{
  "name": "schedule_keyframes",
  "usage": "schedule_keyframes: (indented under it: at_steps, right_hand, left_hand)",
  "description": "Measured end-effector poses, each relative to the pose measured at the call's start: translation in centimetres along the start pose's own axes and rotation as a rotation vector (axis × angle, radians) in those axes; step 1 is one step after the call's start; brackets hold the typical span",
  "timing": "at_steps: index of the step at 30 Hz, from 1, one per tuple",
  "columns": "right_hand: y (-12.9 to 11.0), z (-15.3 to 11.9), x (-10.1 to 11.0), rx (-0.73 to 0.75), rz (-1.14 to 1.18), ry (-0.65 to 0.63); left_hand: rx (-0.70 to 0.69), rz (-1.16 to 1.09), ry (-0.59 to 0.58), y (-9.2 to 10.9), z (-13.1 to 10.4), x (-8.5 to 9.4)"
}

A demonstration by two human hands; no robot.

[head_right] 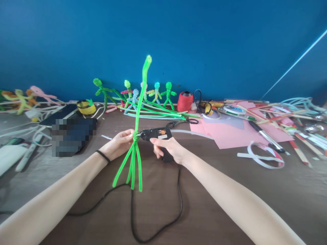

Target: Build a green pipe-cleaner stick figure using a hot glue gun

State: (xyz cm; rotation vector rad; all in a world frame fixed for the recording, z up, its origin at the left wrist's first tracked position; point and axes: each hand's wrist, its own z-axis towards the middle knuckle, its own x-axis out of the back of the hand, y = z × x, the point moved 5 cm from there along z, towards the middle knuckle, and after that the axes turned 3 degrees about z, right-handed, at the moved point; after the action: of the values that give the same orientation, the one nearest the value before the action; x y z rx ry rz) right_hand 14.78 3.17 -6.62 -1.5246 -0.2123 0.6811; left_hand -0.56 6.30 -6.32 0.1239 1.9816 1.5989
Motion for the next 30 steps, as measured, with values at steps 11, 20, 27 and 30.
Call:
schedule_keyframes:
  at_steps: [11, 20, 27, 30]
  right_hand:
    - [-0.13, -0.04, -0.04, -0.009, -0.007, 0.001]
    - [-0.12, 0.06, 0.0, -0.014, 0.01, 0.017]
    - [-0.5, -0.08, -0.2, -0.026, -0.031, 0.036]
    - [-0.39, -0.12, -0.17, -0.036, -0.031, 0.04]
  left_hand:
    - [-0.002, -0.007, -0.005, 0.0, 0.03, 0.02]
    - [-0.001, -0.014, 0.0, 0.04, -0.02, -0.07]
    - [-0.006, -0.012, 0.008, -0.03, 0.05, 0.08]
    - [-0.007, -0.014, 0.009, 0.01, 0.02, 0.04]
